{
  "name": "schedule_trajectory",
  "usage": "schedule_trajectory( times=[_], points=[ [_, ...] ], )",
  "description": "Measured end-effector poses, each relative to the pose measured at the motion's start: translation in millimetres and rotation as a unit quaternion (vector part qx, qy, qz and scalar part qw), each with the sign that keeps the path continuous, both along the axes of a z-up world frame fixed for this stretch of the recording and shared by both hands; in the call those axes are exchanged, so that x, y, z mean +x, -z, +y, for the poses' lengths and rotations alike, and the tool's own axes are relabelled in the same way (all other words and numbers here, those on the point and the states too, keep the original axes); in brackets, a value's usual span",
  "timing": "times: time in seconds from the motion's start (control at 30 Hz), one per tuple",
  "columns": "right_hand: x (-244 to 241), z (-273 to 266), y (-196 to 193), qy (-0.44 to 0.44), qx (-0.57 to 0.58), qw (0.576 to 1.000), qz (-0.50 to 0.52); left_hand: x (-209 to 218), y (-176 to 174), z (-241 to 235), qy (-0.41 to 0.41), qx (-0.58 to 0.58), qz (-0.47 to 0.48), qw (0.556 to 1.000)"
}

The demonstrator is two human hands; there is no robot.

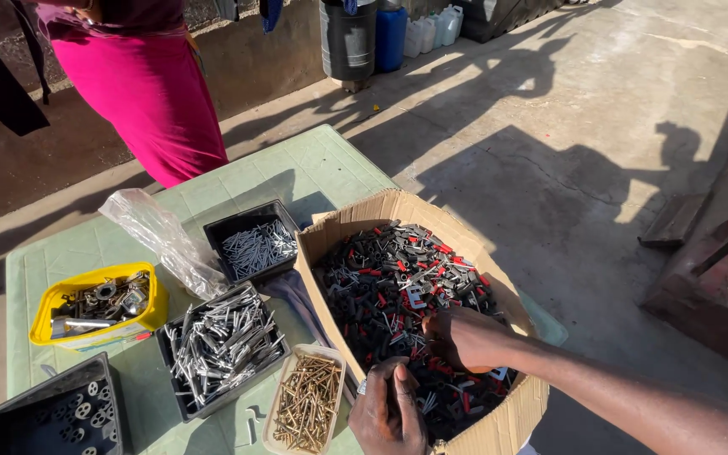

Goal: The person sorts through a large cardboard box filled with mixed red and black plastic wall anchors. They pick up individual anchors, inspect them, and place them into smaller containers on the table. The person also handles a small bag of brass-colored screws and a yellow container of metal hardware.

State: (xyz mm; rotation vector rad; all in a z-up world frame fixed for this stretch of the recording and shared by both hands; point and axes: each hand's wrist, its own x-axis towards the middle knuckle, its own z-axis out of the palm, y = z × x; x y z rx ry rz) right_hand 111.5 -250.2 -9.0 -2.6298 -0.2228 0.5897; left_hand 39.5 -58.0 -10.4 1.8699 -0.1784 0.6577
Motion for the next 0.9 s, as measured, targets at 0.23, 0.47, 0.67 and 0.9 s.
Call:
schedule_trajectory(
  times=[0.23,0.47,0.67,0.9],
  points=[
    [13,-30,-27,0.085,-0.079,0.988,-0.105,5,1,8,0.043,0.041,-0.055,0.997],
    [4,-27,-5,0.004,-0.132,0.989,-0.064,-7,-2,-5,-0.052,0.029,0.093,0.994],
    [6,-35,19,-0.088,-0.029,0.974,-0.207,-4,1,3,0.006,0.008,-0.005,1.0],
    [18,-33,15,-0.12,-0.041,0.97,-0.207,2,5,10,0.033,0.033,-0.005,0.999]
  ],
)
